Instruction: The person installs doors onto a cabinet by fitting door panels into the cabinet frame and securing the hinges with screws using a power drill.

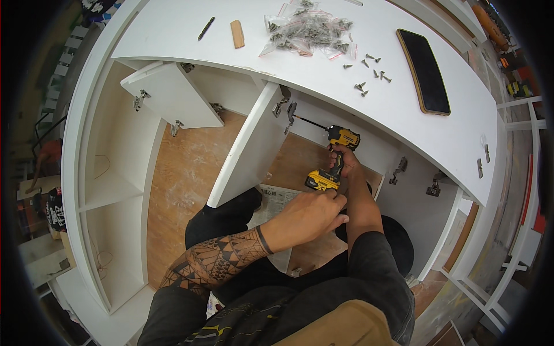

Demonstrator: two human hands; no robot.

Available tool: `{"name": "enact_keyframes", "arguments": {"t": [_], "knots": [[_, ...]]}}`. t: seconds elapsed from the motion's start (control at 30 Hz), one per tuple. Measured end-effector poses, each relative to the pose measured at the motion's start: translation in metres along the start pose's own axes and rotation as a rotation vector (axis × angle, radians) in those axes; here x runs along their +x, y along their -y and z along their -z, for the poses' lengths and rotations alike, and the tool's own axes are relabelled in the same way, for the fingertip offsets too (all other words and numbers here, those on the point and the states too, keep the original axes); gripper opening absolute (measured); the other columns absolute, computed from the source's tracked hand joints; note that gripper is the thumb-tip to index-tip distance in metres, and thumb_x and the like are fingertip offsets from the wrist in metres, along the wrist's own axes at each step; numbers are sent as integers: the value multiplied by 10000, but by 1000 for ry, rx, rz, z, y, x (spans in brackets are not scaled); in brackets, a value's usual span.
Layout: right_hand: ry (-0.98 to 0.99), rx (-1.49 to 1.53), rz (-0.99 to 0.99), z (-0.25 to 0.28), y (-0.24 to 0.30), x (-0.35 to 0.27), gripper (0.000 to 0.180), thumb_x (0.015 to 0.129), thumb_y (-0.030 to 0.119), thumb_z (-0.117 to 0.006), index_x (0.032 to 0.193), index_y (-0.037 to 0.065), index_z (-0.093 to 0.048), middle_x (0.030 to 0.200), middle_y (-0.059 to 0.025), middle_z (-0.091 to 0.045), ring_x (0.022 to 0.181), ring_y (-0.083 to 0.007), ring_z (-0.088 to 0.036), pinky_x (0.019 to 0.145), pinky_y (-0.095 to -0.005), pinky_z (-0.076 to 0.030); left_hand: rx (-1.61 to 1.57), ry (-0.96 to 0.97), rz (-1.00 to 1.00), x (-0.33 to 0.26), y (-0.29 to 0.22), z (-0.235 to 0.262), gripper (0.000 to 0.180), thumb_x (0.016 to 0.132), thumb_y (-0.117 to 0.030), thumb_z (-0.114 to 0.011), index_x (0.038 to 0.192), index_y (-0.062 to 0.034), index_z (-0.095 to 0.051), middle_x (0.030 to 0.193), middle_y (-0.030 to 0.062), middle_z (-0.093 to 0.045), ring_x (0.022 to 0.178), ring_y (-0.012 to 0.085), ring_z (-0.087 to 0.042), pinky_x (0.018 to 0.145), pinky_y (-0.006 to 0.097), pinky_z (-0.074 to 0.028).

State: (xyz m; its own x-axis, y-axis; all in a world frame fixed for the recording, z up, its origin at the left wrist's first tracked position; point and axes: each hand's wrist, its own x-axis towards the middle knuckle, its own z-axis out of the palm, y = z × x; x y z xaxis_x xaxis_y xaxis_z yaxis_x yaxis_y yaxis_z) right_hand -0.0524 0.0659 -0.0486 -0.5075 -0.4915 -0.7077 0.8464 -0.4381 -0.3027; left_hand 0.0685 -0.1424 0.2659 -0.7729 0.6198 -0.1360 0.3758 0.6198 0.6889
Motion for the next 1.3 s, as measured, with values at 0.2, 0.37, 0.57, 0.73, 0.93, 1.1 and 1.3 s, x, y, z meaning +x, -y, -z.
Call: {"name": "enact_keyframes", "arguments": {"t": [0.2, 0.37, 0.57, 0.73, 0.93, 1.1, 1.3], "knots": [[-8, -12, -14, 0, 4, 1, 181, 939, 221, -688, 1033, 71, -655, 647, 12, -557, 517, -133, -528, 538, -325, -513, 6, 16, 8, -1, 4, -1, 370, 992, -346, -681, 1116, 1, -644, 950, 182, -691, 850, 385, -724, 732, 462, -597], [-23, -44, 8, -6, 3, -3, 236, 949, 223, -668, 1116, 57, -674, 658, 22, -551, 529, -125, -523, 539, -309, -510, 16, 17, 8, -1, 5, -3, 364, 996, -344, -676, 1102, 2, -642, 954, 182, -694, 847, 385, -723, 724, 464, -598], [10, -36, 1, -5, 5, -18, 263, 954, 227, -650, 1151, 54, -674, 669, 29, -546, 543, -117, -516, 542, -298, -509, 1, -16, 32, 3, 6, -1, 358, 989, -349, -685, 1103, -11, -655, 960, 191, -706, 857, 397, -725, 737, 477, -596], [3, -44, 50, -9, 20, -51, 265, 953, 217, -634, 1160, 57, -669, 670, 26, -540, 546, -119, -505, 537, -303, -505, 14, -70, 16, 5, 8, 9, 372, 978, -350, -699, 1135, -12, -675, 982, 186, -714, 878, 400, -725, 741, 482, -592], [138, -23, 205, -62, 45, -100, 279, 929, 204, -651, 1169, 62, -650, 671, 19, -525, 583, -138, -508, 610, -326, -509, 13, -153, -73, 6, -1, 14, 375, 952, -338, -725, 1135, -11, -702, 1033, 170, -732, 923, 382, -728, 785, 479, -584], [42, -174, 276, -118, 63, -139, 272, 920, 238, -659, 1135, 72, -654, 668, 14, -571, 592, -140, -559, 579, -305, -522, 10, -138, -10, 10, -8, 22, 381, 943, -349, -733, 1111, -7, -717, 1052, 192, -734, 941, 395, -723, 809, 483, -578], [-146, -251, 197, -142, 46, -198, 219, 933, 249, -643, 1045, 64, -677, 642, 23, -583, 544, -129, -575, 540, -311, -554, 245, -30, 130, 7, 17, 12, 553, 917, -511, -736, 1109, 6, -694, 1051, 209, -739, 984, 404, -735, 854, 490, -593]]}}
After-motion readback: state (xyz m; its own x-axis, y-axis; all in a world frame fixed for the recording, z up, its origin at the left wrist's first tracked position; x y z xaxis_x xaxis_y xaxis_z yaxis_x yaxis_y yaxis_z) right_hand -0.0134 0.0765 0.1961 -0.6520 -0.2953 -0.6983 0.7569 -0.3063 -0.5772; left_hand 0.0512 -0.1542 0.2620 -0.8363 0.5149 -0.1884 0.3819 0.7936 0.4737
